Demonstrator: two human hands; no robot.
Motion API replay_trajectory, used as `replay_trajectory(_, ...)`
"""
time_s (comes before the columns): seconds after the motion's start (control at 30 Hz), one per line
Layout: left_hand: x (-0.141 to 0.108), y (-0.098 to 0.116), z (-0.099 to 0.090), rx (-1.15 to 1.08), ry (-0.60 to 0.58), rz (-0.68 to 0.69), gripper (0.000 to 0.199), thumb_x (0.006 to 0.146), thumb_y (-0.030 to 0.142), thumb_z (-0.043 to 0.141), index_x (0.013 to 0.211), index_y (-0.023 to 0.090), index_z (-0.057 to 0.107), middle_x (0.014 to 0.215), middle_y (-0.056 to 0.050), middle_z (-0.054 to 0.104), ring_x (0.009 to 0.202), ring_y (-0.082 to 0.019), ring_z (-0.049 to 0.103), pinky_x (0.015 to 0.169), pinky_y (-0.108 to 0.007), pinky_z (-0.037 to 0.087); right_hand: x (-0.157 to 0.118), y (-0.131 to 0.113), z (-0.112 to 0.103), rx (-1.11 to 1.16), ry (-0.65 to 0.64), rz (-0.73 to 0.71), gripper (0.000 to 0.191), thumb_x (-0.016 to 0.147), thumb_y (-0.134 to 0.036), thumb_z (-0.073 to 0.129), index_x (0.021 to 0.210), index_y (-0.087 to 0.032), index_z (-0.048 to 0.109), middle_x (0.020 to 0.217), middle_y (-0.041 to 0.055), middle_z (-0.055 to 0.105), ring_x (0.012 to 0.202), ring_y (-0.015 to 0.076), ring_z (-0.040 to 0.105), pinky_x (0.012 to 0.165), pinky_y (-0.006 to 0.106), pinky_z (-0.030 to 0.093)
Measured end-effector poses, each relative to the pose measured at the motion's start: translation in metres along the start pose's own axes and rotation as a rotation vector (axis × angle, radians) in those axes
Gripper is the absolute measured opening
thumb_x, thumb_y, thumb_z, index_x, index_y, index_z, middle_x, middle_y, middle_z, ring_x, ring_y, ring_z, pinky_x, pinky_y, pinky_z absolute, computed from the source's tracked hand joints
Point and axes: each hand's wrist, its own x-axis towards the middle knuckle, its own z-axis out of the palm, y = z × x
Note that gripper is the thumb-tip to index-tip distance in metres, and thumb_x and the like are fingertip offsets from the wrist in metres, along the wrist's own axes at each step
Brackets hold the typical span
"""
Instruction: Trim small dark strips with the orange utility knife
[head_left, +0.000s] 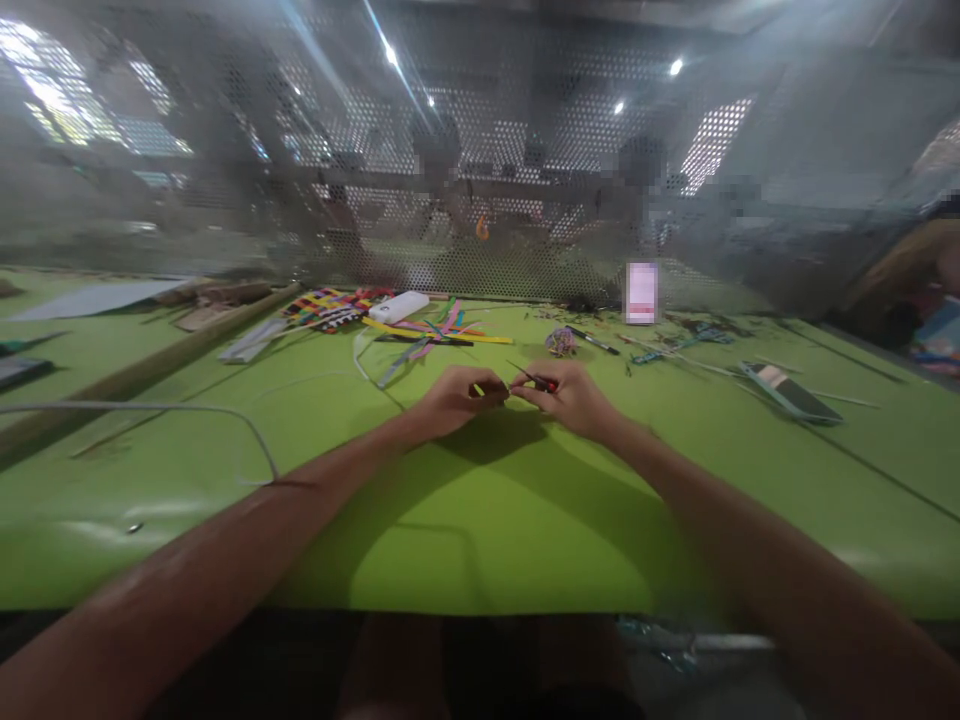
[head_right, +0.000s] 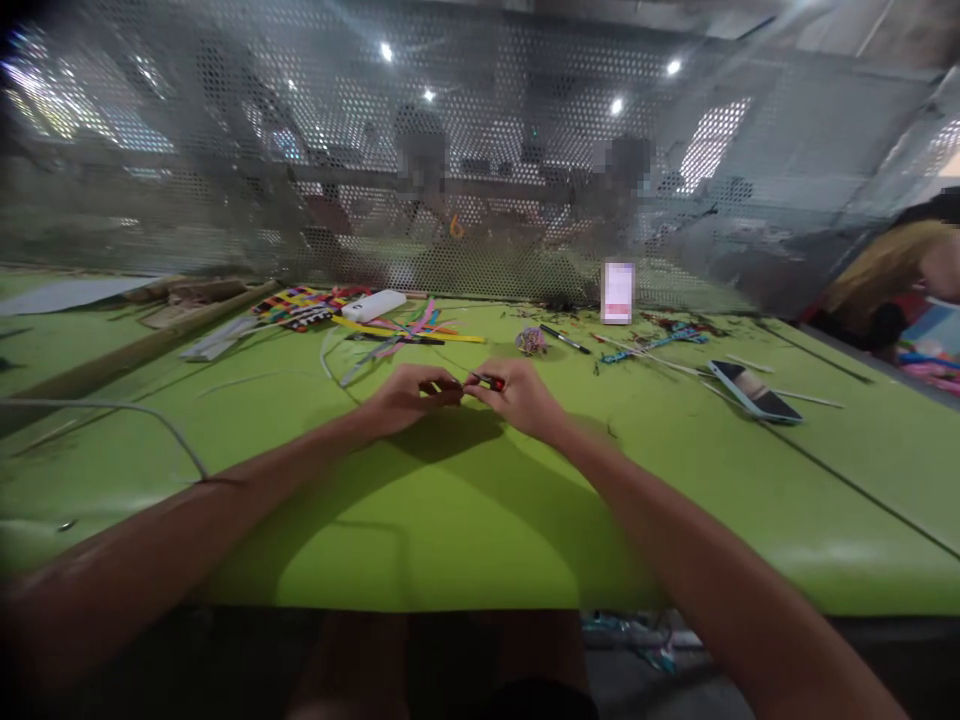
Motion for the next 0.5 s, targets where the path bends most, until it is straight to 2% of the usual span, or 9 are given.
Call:
replay_trajectory(0.2, 0.000, -0.007, -0.001, -0.044, -0.016, -0.025, 0.029, 0.086, 0.044, 0.066, 0.085, 0.015, 0.071, 0.081, -0.006, 0.074, 0.071, -0.015, 0.063, 0.067, -0.027, 0.047, 0.000, 0.002, -0.001, 0.000, 0.021, 0.015, 0.022, 0.096, -0.034, 0.067, 0.087, -0.015, 0.076, 0.075, 0.0036, 0.069, 0.064, 0.0132, 0.051, 0.063, 0.027, 0.038)
replay_trajectory(0.33, 0.004, -0.007, -0.011, 0.175, -0.009, -0.024, 0.029, 0.087, 0.045, 0.065, 0.085, 0.016, 0.066, 0.073, -0.002, 0.066, 0.065, -0.014, 0.055, 0.062, -0.026, 0.039, 0.001, 0.012, -0.002, -0.005, 0.043, 0.065, 0.021, 0.097, -0.031, 0.065, 0.088, -0.015, 0.075, 0.077, 0.0045, 0.071, 0.067, 0.0148, 0.057, 0.066, 0.027, 0.040)
replay_trajectory(0.4, 0.003, 0.006, -0.020, 0.355, 0.016, -0.003, 0.029, 0.087, 0.045, 0.067, 0.092, 0.016, 0.065, 0.068, 0.001, 0.060, 0.063, -0.015, 0.051, 0.061, -0.027, 0.034, 0.003, 0.018, -0.002, -0.028, 0.048, 0.075, 0.021, 0.097, -0.030, 0.063, 0.090, -0.015, 0.076, 0.081, 0.0057, 0.073, 0.070, 0.0161, 0.060, 0.068, 0.028, 0.042)
replay_trajectory(0.47, -0.006, 0.032, -0.028, 0.523, 0.041, -0.004, 0.025, 0.089, 0.042, 0.067, 0.089, 0.017, 0.062, 0.068, 0.001, 0.058, 0.061, -0.015, 0.047, 0.060, -0.028, 0.031, 0.004, 0.024, -0.002, -0.054, 0.068, 0.096, 0.020, 0.097, -0.028, 0.061, 0.090, -0.016, 0.076, 0.081, 0.0060, 0.074, 0.070, 0.0166, 0.060, 0.069, 0.028, 0.042)
replay_trajectory(0.5, -0.016, 0.048, -0.030, 0.568, -0.035, 0.014, 0.023, 0.091, 0.040, 0.065, 0.086, 0.018, 0.061, 0.070, 0.000, 0.060, 0.063, -0.015, 0.048, 0.061, -0.028, 0.032, 0.005, 0.027, -0.002, -0.066, 0.083, 0.116, 0.020, 0.096, -0.027, 0.061, 0.090, -0.016, 0.076, 0.079, 0.0056, 0.074, 0.069, 0.0165, 0.060, 0.068, 0.028, 0.042)
